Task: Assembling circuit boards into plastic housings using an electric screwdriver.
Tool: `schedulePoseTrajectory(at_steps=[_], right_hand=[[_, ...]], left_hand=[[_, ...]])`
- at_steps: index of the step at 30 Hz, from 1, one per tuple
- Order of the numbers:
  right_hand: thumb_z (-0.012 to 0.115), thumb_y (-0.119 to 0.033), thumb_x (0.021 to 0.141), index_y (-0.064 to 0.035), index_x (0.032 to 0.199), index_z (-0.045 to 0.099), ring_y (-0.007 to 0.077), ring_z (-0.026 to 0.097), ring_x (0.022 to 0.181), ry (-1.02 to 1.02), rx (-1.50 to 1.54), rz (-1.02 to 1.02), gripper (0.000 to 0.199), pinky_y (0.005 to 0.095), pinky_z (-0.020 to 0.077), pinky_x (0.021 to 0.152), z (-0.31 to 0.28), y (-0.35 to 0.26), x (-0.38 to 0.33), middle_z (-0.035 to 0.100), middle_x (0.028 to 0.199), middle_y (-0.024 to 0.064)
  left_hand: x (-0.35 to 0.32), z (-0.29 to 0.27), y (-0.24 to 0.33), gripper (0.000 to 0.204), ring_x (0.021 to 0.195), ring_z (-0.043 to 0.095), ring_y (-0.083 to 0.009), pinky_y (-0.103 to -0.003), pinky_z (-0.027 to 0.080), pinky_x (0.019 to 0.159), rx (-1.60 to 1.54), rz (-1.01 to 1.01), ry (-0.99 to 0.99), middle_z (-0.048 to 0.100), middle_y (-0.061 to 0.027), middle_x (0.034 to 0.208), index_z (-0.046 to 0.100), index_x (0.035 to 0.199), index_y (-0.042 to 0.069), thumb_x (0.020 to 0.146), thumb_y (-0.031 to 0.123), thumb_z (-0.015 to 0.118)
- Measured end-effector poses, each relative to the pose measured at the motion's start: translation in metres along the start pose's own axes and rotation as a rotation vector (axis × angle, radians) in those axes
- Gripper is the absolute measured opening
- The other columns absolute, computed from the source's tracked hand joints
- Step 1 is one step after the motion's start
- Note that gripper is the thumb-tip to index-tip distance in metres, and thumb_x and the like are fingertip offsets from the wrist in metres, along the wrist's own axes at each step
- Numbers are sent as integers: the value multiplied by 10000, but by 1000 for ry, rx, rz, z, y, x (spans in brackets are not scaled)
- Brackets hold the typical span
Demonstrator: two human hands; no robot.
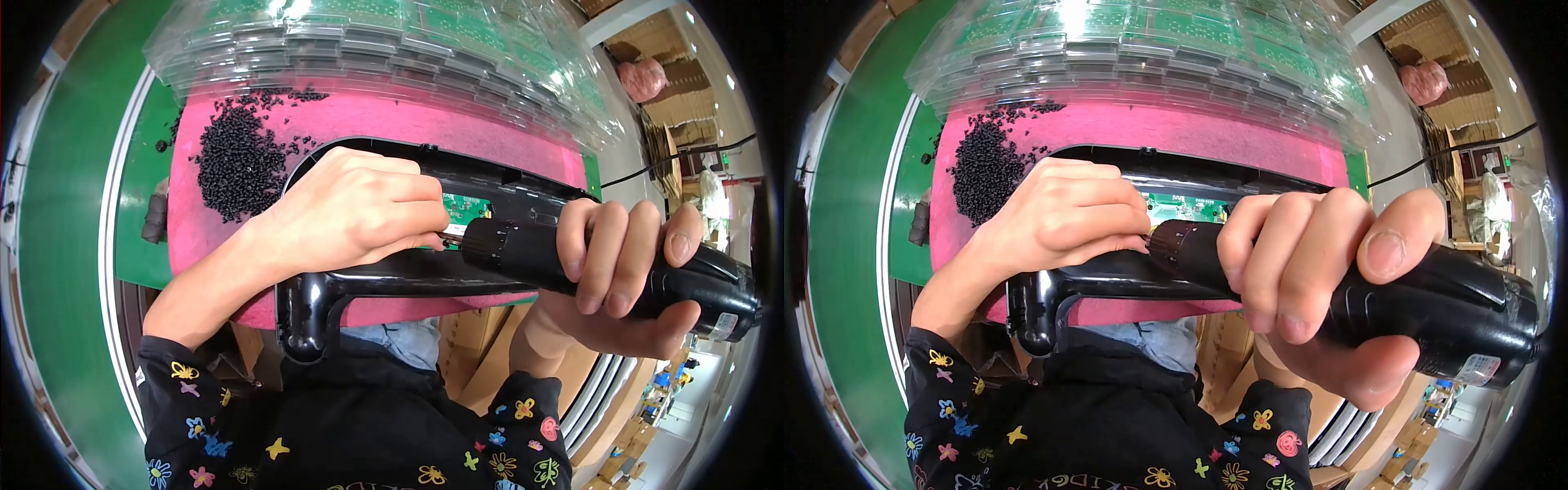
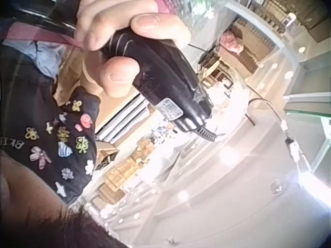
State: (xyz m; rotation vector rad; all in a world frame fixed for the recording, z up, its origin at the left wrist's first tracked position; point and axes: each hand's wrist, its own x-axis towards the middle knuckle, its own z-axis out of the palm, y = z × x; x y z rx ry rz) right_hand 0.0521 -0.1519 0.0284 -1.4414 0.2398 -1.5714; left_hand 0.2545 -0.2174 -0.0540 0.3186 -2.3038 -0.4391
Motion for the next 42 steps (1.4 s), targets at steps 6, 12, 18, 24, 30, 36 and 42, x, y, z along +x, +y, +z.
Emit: schedulePoseTrajectory(at_steps=[6,12,18,24,30,36,42], right_hand=[[650,-344,920,-115,1081,463,92,501,526,-5,-5,52,337,272,417,607,-4,8,-5,543,684,-21],[659,-341,905,-105,1087,456,115,478,498,61,-192,222,360,284,384,540,3,17,-14,510,648,-7],[688,-232,849,-76,1053,440,134,463,546,132,-100,296,357,296,410,569,2,32,-18,496,664,21],[752,-171,810,-50,1035,462,132,469,583,35,27,363,386,283,415,571,1,40,-10,504,665,26],[759,-79,822,-22,1118,474,101,461,596,-244,86,326,415,260,382,551,-11,49,-5,508,672,16],[733,-331,860,-84,1026,463,104,416,461,9,-97,340,403,268,335,479,7,46,-10,464,600,-19],[705,-333,877,-91,1060,468,115,442,492,125,-295,269,385,284,362,511,12,33,-20,480,621,-13]], left_hand=[[1,1,-2,166,712,641,-218,-345,500,570,-8,8,-12,662,-25,813,658,807,73,727,150,782],[0,2,-2,160,709,634,-261,-376,496,579,-7,-158,-6,639,-54,786,644,819,49,756,141,759],[-3,4,-2,127,713,627,-291,-399,485,582,9,-230,24,616,-79,766,626,823,32,803,110,725],[-6,6,-4,146,733,622,-304,-412,485,586,0,-256,46,605,-84,775,609,851,35,812,125,719],[-7,3,-1,157,772,624,-309,-418,498,604,19,-291,-20,606,-83,796,614,870,43,794,129,721],[-6,4,0,154,781,630,-306,-420,502,615,36,-304,-67,612,-80,795,628,856,47,777,132,729],[-7,0,0,151,762,633,-305,-416,508,635,28,-338,-210,617,-92,763,641,851,42,776,137,731]])
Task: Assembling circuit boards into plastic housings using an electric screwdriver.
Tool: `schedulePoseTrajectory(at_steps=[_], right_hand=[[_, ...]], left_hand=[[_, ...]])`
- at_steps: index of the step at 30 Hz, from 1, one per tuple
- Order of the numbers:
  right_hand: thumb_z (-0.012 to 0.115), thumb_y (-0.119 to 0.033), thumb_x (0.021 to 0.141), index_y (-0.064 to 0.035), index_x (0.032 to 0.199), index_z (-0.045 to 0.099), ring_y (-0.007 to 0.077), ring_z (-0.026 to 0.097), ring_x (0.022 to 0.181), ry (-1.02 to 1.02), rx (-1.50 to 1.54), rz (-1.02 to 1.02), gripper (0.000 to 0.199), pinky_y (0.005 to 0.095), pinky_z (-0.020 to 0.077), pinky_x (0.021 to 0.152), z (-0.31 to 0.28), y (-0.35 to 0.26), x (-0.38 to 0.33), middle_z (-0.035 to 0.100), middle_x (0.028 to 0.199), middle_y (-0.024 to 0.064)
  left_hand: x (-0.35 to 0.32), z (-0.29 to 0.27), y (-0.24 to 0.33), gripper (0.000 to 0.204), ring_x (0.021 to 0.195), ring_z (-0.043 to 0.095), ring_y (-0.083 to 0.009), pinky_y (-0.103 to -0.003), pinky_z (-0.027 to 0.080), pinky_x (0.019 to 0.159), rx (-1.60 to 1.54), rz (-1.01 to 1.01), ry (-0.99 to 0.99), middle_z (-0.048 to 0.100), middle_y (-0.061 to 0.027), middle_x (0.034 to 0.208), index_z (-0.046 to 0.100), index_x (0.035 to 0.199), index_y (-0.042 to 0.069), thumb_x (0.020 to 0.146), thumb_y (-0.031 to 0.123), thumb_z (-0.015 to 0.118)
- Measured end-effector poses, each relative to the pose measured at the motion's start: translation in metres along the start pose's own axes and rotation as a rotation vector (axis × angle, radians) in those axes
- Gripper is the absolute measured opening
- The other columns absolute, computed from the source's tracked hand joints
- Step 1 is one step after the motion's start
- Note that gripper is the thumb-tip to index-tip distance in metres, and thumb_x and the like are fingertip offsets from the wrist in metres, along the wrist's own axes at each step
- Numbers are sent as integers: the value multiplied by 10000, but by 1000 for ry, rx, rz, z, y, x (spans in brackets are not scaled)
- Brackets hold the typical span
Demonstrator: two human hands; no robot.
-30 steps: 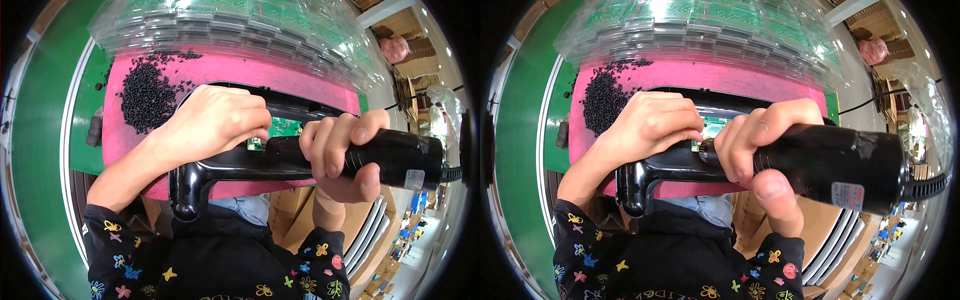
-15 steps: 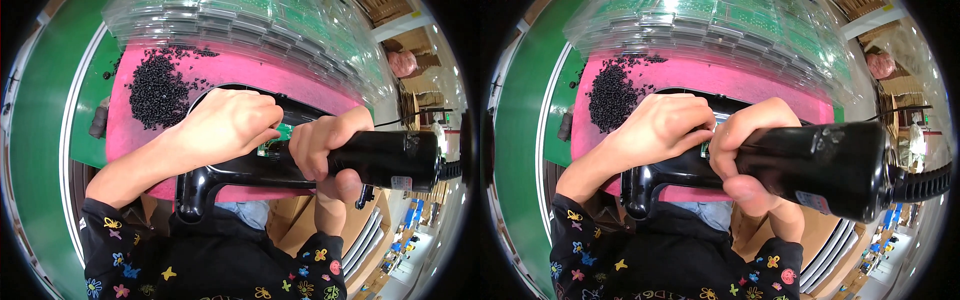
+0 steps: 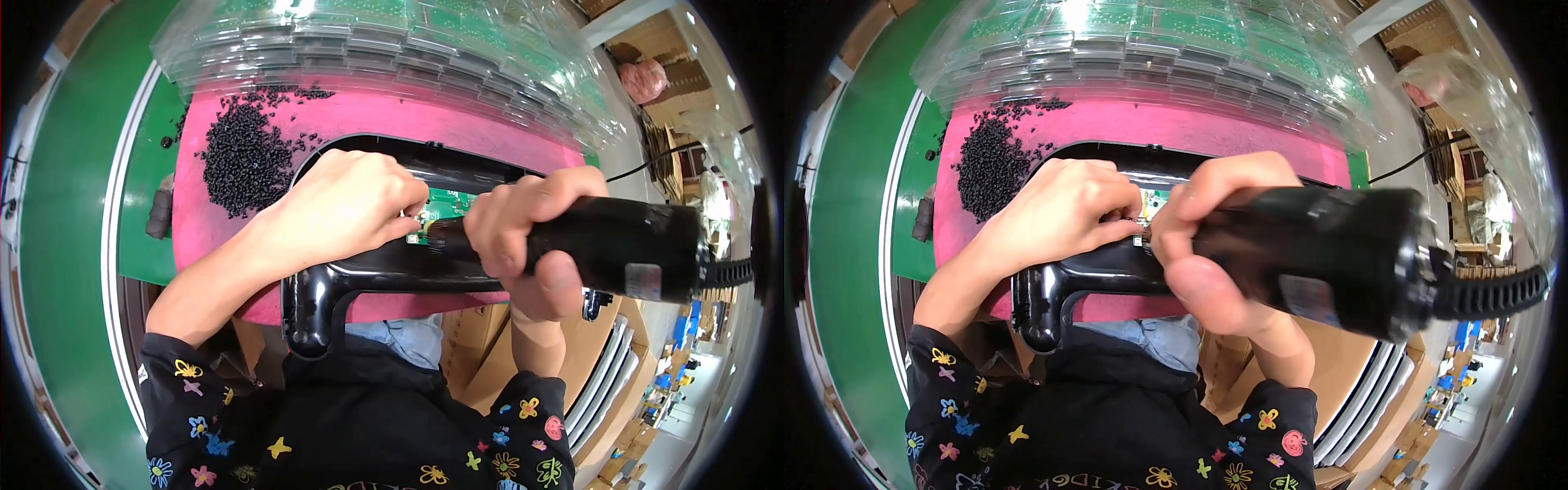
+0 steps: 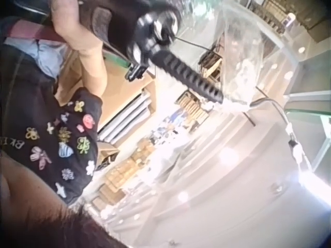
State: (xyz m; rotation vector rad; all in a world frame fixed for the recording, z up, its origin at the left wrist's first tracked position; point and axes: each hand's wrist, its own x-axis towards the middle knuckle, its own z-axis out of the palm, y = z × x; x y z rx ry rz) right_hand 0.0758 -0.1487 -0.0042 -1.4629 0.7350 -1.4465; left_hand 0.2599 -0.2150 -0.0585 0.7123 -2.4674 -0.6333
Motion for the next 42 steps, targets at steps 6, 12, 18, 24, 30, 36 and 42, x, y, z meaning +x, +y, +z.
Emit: schedulePoseTrajectory(at_steps=[6,12,18,24,30,36,42], right_hand=[[635,-372,923,-104,1145,480,96,483,527,-227,176,-247,382,277,392,564,-24,-21,11,531,682,-17],[639,-388,925,-115,1124,477,95,507,547,-163,180,-252,374,281,412,602,-25,-35,8,543,691,-21],[641,-364,919,-101,1128,478,106,497,528,-161,176,-256,372,291,414,598,-38,-35,1,539,688,-11],[615,-306,900,-72,1084,471,118,432,479,91,-47,-120,331,296,385,544,-59,-22,-10,479,630,5],[601,-302,891,-73,1073,477,115,414,468,108,-21,-103,318,292,378,529,-71,-6,-10,466,616,1],[601,-315,880,-83,1040,469,109,398,468,62,16,-55,311,288,362,518,-77,-7,-7,458,612,-2],[616,-343,893,-87,1044,467,100,398,468,131,11,-84,333,277,350,512,-78,-8,-9,462,627,-12]], left_hand=[[4,-1,6,161,713,645,-306,-410,512,631,-166,99,-56,634,-108,737,642,880,17,813,139,723],[6,-1,5,171,697,673,-312,-368,529,612,-310,202,24,671,-126,777,638,932,-22,822,72,729],[7,-2,13,356,783,671,-285,-361,529,665,-318,61,6,665,-107,893,619,1047,23,777,176,794],[6,-2,10,558,989,631,-286,-380,540,778,-57,-36,-132,583,-76,1165,556,1186,69,702,165,816],[7,-1,10,553,1021,615,-296,-388,536,792,-19,-32,-155,569,-74,1176,563,1167,70,686,159,823],[8,0,10,550,1027,608,-294,-393,532,797,-34,-40,-165,569,-73,1167,567,1148,65,670,140,830],[7,0,10,533,1004,609,-279,-380,532,760,-30,-34,-156,561,-61,1142,569,1122,71,660,121,829]])
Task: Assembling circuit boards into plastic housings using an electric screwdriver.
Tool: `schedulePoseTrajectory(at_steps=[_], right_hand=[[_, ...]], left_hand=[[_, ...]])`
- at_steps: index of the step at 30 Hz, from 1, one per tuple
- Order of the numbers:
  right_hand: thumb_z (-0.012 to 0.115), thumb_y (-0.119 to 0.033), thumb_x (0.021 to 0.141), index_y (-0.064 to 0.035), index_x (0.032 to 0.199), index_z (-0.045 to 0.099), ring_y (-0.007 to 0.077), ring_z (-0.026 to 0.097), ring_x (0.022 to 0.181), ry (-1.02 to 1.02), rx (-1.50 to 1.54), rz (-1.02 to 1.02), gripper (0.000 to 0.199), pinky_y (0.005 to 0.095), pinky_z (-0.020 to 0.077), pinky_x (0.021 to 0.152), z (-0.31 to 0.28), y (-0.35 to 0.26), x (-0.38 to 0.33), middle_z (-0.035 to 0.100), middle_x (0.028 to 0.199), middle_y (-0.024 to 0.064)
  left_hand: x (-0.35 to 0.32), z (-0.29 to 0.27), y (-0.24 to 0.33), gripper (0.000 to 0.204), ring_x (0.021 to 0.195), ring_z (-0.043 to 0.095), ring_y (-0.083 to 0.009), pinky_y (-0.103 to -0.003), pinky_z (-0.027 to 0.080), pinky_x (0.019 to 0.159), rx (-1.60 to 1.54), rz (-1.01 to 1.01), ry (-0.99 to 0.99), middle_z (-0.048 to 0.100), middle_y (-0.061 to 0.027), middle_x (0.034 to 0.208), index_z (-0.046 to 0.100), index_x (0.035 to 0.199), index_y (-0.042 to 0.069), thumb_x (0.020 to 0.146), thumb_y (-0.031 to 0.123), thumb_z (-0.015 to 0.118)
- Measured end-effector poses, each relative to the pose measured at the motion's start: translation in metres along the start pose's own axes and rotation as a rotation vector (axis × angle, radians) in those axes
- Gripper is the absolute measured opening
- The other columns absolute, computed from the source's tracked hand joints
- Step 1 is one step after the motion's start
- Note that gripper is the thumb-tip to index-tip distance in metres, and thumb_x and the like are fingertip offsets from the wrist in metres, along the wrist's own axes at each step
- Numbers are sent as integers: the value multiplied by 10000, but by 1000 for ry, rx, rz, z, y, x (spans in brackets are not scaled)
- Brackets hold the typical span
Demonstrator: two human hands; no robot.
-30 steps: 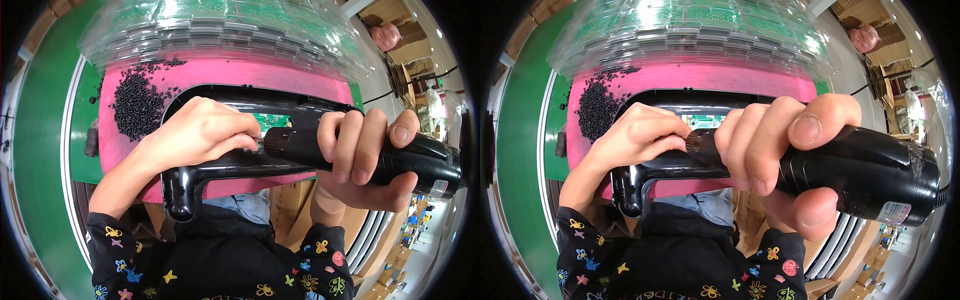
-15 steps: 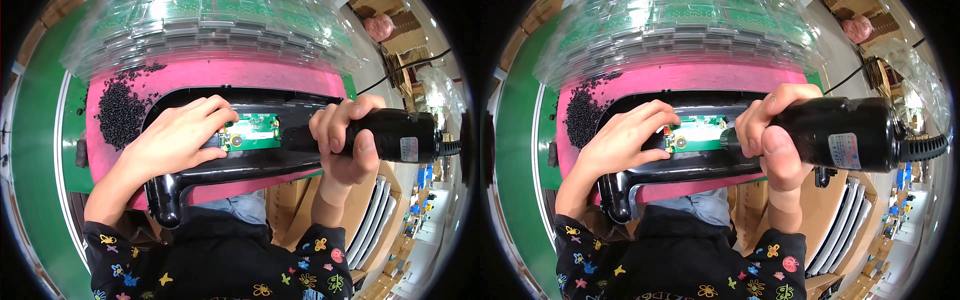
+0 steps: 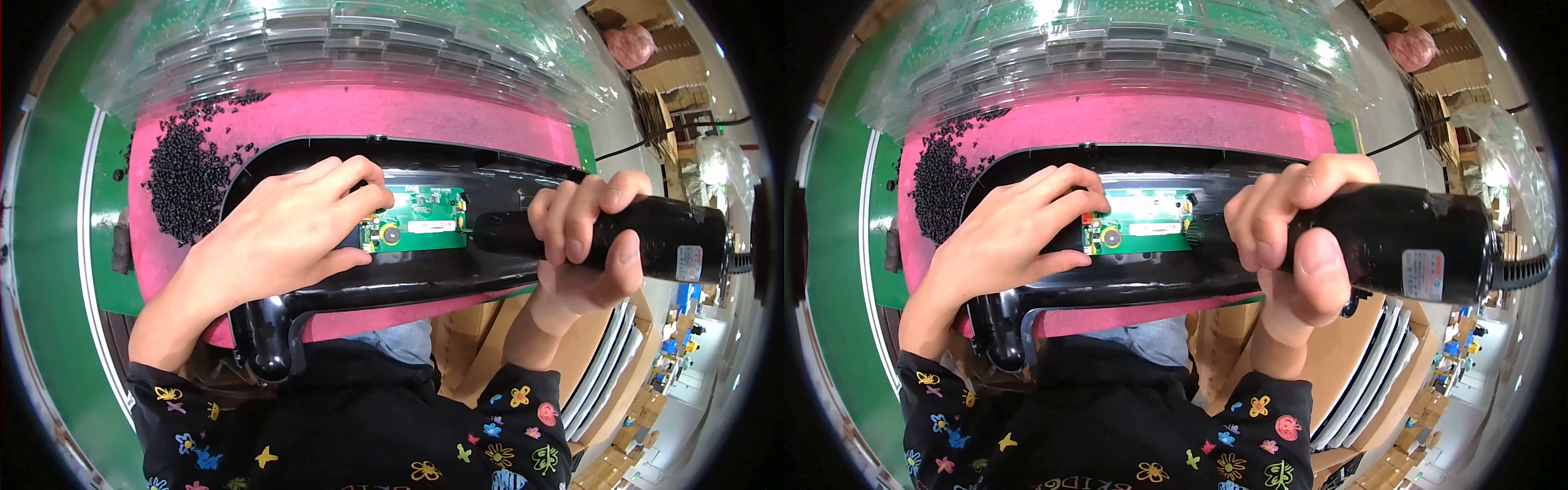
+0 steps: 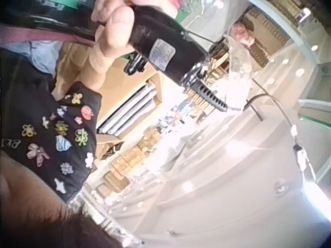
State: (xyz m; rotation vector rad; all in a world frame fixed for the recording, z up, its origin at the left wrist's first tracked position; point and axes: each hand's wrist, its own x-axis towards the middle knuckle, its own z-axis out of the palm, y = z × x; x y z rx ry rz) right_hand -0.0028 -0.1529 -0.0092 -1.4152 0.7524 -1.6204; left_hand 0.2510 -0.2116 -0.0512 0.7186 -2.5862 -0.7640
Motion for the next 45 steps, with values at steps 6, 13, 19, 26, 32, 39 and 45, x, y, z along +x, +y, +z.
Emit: schedulePoseTrajectory(at_steps=[6,13,19,26,32,39,45], right_hand=[[724,-303,854,-64,1066,450,124,446,472,-104,97,-29,421,280,386,476,1,6,1,496,631,11],[707,-333,871,-64,1064,461,98,429,468,-155,95,20,413,261,361,493,2,11,2,486,641,-8],[661,-363,890,-64,1072,466,86,409,448,-136,20,-13,401,247,333,481,6,13,3,476,636,-21],[639,-357,888,-60,1052,476,81,397,438,-104,38,9,376,245,322,468,5,16,7,461,621,-23],[630,-336,904,-60,1057,495,98,401,469,-159,109,54,343,276,353,517,-1,9,13,447,625,-23],[657,-34,886,-24,1034,527,211,562,853,719,576,374,197,481,474,986,-23,-4,37,514,848,45],[595,-25,885,-51,1060,511,209,565,1008,667,367,290,196,434,528,904,-35,-20,4,534,1083,52]], left_hand=[[-2,1,0,517,983,606,-263,-376,527,745,-7,26,48,555,-52,1138,569,1107,75,661,120,827],[-3,2,1,505,991,604,-260,-370,522,763,48,20,36,546,-55,1150,567,1114,79,677,129,816],[-3,3,6,529,997,603,-262,-370,521,771,76,36,39,546,-67,1182,578,1165,99,688,119,806],[-5,5,4,505,1006,576,-278,-389,496,842,119,113,3,543,-112,1261,624,1223,183,743,117,767],[-2,-2,4,351,974,556,-277,-392,470,847,198,141,33,553,-86,1194,638,1119,110,798,208,738],[-4,-16,-6,354,1064,542,-322,-426,435,912,367,-84,307,588,-127,1096,586,1171,42,856,170,684],[-8,-18,-5,265,905,628,-345,-461,464,822,448,-196,112,657,-148,907,604,1031,29,857,208,691]])
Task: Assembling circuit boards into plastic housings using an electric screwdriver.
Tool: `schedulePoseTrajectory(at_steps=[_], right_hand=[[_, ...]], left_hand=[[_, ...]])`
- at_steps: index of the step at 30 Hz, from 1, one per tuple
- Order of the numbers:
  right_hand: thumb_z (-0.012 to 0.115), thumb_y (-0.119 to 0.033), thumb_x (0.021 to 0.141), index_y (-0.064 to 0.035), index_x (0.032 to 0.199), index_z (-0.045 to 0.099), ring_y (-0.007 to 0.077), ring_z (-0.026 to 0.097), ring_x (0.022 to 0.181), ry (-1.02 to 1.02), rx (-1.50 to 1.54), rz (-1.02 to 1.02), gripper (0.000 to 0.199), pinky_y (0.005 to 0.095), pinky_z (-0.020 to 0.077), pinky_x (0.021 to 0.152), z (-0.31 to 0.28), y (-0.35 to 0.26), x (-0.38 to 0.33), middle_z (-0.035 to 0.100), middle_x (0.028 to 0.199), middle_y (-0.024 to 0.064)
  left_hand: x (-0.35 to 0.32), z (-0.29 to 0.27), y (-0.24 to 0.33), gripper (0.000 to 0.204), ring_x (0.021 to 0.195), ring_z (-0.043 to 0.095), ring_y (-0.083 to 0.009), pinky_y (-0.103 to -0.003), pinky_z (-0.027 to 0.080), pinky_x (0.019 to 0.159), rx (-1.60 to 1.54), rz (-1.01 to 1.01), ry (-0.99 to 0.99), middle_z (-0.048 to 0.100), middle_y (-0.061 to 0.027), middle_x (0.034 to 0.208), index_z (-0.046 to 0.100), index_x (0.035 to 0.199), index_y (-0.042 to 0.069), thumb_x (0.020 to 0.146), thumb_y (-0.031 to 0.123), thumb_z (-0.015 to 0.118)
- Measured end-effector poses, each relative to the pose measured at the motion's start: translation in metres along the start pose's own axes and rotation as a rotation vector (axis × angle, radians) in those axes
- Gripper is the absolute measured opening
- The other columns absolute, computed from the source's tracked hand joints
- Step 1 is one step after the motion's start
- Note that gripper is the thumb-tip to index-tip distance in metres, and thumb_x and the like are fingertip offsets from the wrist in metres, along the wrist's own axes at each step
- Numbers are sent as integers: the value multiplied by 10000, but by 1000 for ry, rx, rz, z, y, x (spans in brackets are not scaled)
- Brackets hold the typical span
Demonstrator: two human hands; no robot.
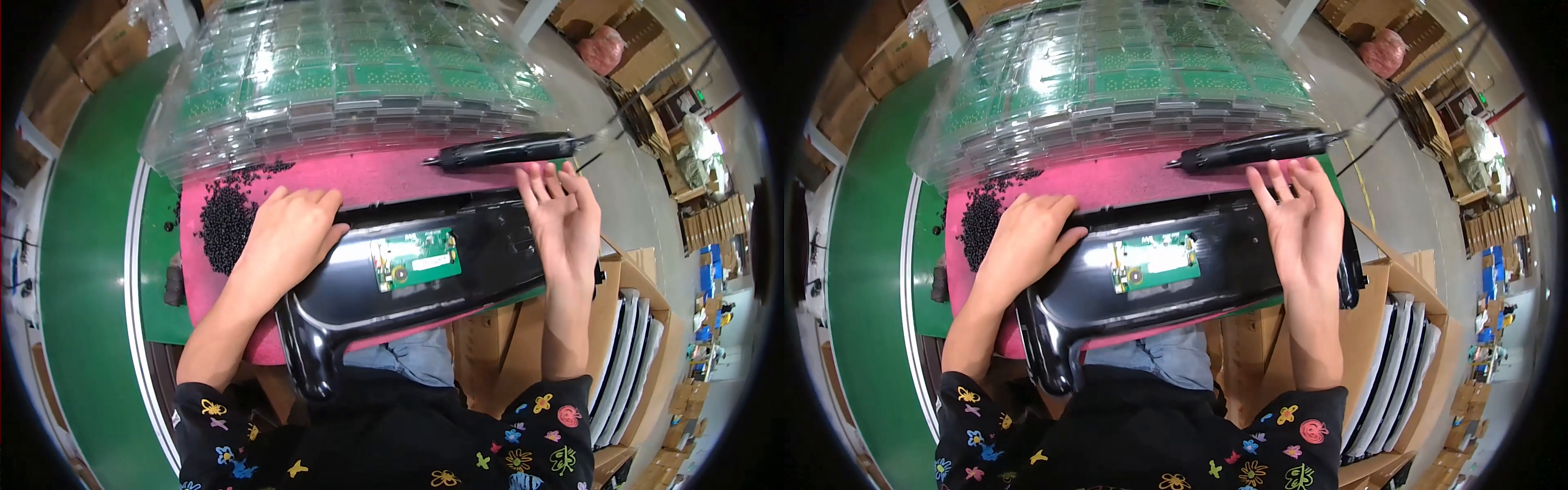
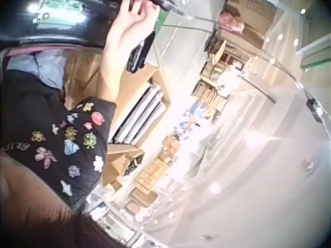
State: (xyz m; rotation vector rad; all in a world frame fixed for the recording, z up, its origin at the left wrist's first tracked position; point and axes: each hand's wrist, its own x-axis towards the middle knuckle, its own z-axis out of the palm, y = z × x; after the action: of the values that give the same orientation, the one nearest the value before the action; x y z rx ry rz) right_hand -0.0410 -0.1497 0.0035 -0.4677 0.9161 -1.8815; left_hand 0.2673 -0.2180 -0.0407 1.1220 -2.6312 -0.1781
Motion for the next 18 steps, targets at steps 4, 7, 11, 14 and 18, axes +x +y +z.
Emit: schedulePoseTrajectory(at_steps=[4,7,11,14,18], right_hand=[[544,-23,913,-88,1169,493,152,527,903,-169,-215,-272,269,327,487,721,-9,-32,-32,507,1103,40],[537,36,905,-60,1183,473,137,512,885,-183,-314,-542,301,308,473,706,-14,-51,-40,479,1119,53],[554,87,871,-19,1180,447,133,505,896,-119,-561,-955,343,288,475,729,-39,-103,-44,468,1062,72],[570,69,842,-18,1171,447,133,502,893,166,-874,-1247,362,257,467,750,-102,-154,-46,477,1042,69],[565,39,854,-41,1110,521,121,516,866,532,-1302,-1114,272,260,466,729,-193,-200,-80,528,974,52]], left_hand=[[2,3,9,237,733,636,-356,-457,463,712,-73,53,-2,633,-161,718,623,794,13,855,230,695],[-5,-5,15,207,670,620,-384,-459,464,592,-82,20,91,631,-162,723,656,783,10,858,198,699],[-56,-52,44,110,696,651,-349,-377,498,617,-161,-29,409,655,-210,825,673,930,-34,830,11,684],[-101,-65,9,185,860,661,-257,-302,518,794,-96,-80,515,683,-163,963,651,1077,-73,919,-14,574],[-131,-60,-6,109,668,583,-272,-367,510,667,79,-321,956,644,-136,793,663,936,-54,889,44,673]])
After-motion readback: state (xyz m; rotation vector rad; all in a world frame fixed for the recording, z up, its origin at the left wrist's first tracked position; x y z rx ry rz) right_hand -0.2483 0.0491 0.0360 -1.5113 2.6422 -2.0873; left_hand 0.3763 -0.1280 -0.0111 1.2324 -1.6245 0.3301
